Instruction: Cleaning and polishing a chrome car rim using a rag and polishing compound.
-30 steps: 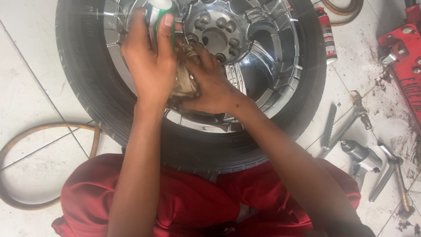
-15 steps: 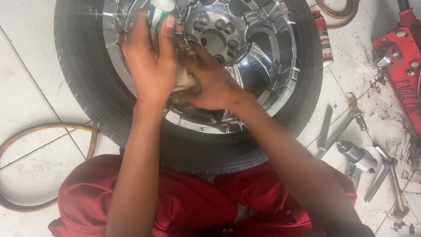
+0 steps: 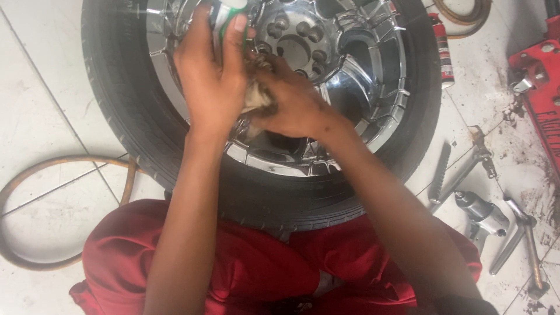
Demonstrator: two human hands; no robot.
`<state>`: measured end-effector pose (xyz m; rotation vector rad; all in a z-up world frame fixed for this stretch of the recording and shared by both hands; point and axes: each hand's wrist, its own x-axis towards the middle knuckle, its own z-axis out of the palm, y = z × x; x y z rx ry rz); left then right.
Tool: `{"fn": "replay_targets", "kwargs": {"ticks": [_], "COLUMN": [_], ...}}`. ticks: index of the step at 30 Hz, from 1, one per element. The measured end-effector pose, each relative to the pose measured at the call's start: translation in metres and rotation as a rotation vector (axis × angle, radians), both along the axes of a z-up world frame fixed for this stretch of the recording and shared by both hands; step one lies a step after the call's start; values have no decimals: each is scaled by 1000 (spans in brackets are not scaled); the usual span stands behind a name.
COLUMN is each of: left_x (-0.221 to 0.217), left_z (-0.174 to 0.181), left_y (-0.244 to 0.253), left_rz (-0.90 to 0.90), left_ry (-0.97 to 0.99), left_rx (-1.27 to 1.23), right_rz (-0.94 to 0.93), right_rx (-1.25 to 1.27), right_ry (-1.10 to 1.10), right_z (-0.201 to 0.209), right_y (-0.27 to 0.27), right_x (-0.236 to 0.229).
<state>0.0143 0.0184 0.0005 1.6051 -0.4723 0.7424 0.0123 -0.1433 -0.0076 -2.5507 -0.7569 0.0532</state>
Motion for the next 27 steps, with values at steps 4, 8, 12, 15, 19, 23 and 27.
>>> {"fn": "replay_targets", "kwargs": {"ticks": [4,8,12,15,19,23,27], "left_x": [1,0,0,-1,-3,-1,1], "left_z": [-3,-1,-2,2,1,3,-3], "left_y": [0,0,0,-1,1,-3,1], "left_rz": [-22,-15,-37,-57,-23,-17,17], "left_ry": [6,-5,-1,-19,-31,-14,-63], "left_rx": [2,12,1,-11,24,22,56], "right_rz": [-66,10,-82,-78,35,-64,-199], "right_rx": [-18,-36,-58,-199,-98,119,-107], "right_ry": [76,-25,146,-132,-172,88,-91], "right_z": [3,1,11,-7,-24,-38,-19], "right_y": [0,0,6,13,-4,-13,30], "right_x": [-1,0,-5,-4,4,13,-9]}}
